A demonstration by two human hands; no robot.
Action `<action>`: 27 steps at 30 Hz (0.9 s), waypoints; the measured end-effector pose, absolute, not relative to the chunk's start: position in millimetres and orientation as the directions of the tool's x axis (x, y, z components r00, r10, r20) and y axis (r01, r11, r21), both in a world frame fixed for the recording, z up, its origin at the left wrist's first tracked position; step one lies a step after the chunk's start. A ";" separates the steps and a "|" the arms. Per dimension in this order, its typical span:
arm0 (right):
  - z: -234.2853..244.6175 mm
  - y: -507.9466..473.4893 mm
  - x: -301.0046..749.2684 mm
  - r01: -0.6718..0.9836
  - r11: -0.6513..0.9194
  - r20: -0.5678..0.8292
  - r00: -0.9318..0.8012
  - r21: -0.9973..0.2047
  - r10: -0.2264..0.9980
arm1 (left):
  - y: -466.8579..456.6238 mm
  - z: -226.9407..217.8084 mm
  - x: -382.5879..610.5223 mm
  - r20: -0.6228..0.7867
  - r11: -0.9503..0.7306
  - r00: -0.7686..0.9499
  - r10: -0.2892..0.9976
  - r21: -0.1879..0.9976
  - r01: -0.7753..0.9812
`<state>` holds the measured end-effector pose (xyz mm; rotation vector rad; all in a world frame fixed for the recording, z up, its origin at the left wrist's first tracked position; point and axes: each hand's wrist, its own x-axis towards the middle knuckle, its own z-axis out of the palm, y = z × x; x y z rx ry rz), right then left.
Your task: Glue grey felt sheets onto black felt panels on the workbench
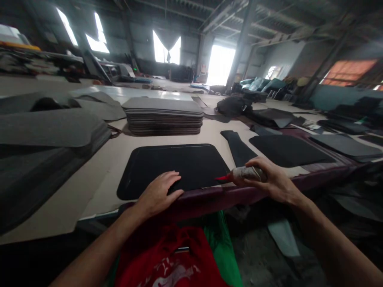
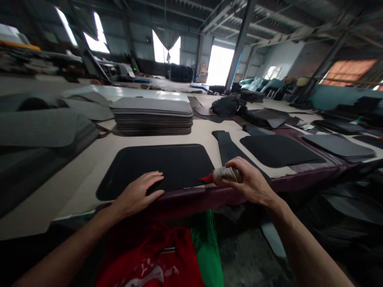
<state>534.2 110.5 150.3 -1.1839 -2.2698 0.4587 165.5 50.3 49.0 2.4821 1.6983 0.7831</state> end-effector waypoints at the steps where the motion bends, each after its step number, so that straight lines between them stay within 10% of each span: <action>1: 149.2 113.2 532.0 0.632 0.576 0.304 -0.493 -0.518 0.815 | 46.4 50.9 163.9 0.421 -0.417 0.271 0.866 0.308 0.855; 27: 143.4 138.9 366.3 0.239 0.841 0.317 -0.849 -0.485 0.423 | -31.7 7.5 126.4 0.827 -0.345 0.186 0.530 0.010 0.939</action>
